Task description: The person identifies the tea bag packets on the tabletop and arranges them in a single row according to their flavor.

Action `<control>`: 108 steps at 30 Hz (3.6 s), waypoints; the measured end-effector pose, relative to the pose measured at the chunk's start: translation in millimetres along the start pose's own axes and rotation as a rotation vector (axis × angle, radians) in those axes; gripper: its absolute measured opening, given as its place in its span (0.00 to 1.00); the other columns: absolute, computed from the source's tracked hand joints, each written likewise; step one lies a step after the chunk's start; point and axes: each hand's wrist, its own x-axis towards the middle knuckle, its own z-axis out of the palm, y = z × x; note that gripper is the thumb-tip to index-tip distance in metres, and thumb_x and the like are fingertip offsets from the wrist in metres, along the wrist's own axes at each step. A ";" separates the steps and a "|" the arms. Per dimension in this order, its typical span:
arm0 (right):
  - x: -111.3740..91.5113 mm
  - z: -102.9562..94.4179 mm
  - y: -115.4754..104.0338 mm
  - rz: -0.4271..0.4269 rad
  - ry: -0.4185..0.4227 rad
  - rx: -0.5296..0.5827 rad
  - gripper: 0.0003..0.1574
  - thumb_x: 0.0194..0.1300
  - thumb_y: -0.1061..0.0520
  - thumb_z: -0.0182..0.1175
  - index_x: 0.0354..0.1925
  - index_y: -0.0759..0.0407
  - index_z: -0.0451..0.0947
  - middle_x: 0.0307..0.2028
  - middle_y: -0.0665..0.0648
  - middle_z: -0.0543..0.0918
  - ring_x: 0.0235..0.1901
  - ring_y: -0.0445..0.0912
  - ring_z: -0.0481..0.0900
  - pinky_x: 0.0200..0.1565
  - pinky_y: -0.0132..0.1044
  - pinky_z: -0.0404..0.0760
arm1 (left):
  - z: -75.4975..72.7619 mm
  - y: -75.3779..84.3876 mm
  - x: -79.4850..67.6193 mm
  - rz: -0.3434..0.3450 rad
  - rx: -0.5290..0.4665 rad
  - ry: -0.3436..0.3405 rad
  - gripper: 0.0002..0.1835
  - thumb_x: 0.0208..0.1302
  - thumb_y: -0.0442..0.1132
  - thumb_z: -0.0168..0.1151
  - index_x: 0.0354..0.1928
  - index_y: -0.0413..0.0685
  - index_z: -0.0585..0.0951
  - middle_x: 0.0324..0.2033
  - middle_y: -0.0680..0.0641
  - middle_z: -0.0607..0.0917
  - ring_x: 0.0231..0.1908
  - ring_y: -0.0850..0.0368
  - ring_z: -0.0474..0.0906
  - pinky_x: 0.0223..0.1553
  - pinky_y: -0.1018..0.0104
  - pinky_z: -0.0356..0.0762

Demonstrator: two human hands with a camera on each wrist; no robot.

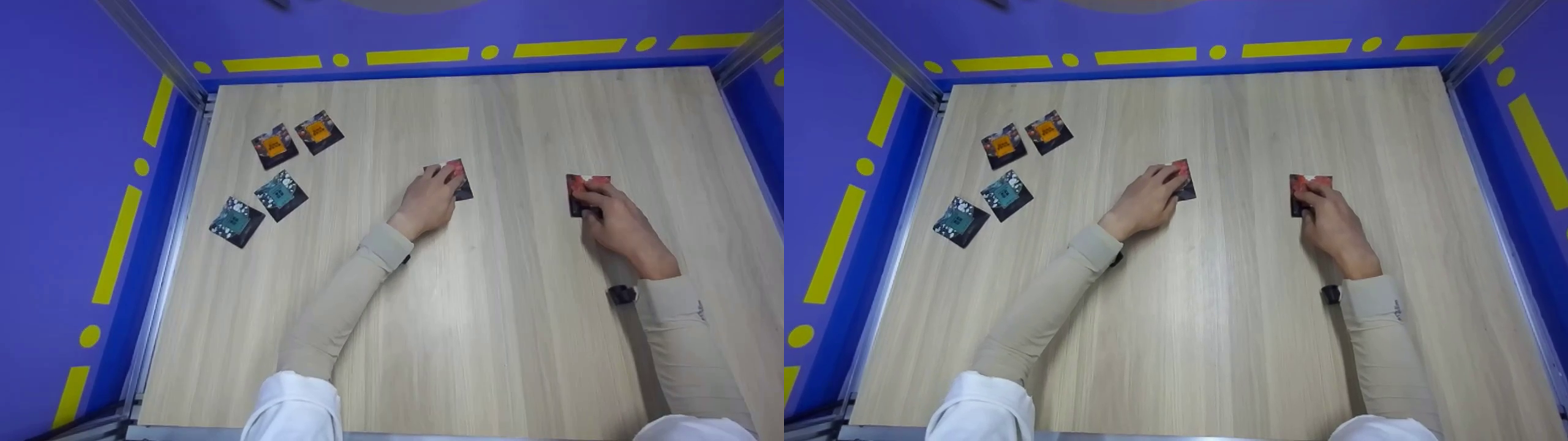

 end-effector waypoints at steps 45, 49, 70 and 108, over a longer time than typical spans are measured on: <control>0.1 1.2 -1.6 0.002 0.000 0.011 0.28 0.71 0.70 0.55 0.68 0.72 0.77 0.70 0.76 0.70 0.69 0.75 0.69 0.64 0.74 0.70 | 15.1 108.8 55.2 0.182 0.114 -0.029 0.28 0.81 0.45 0.47 0.79 0.61 0.70 0.78 0.50 0.68 0.77 0.48 0.65 0.72 0.59 0.74; 0.1 2.1 -0.8 -0.008 0.002 0.008 0.27 0.71 0.71 0.56 0.67 0.73 0.77 0.70 0.76 0.71 0.69 0.76 0.69 0.65 0.74 0.70 | 19.4 115.1 56.8 0.188 0.112 -0.023 0.27 0.81 0.46 0.47 0.79 0.62 0.70 0.78 0.51 0.68 0.77 0.49 0.64 0.72 0.58 0.75; 7.0 3.7 -3.0 -0.050 0.015 0.014 0.27 0.70 0.73 0.57 0.66 0.75 0.77 0.69 0.77 0.71 0.68 0.75 0.70 0.65 0.74 0.69 | 24.4 133.9 71.6 0.171 0.038 0.011 0.26 0.82 0.47 0.50 0.78 0.62 0.71 0.79 0.54 0.67 0.79 0.52 0.62 0.74 0.61 0.73; -1.2 -0.9 0.0 -0.017 0.002 0.001 0.27 0.71 0.71 0.58 0.66 0.74 0.77 0.70 0.76 0.70 0.69 0.77 0.68 0.65 0.75 0.69 | -21.7 46.6 13.0 0.123 -0.084 0.091 0.26 0.85 0.46 0.43 0.79 0.52 0.70 0.80 0.46 0.68 0.81 0.42 0.60 0.78 0.47 0.68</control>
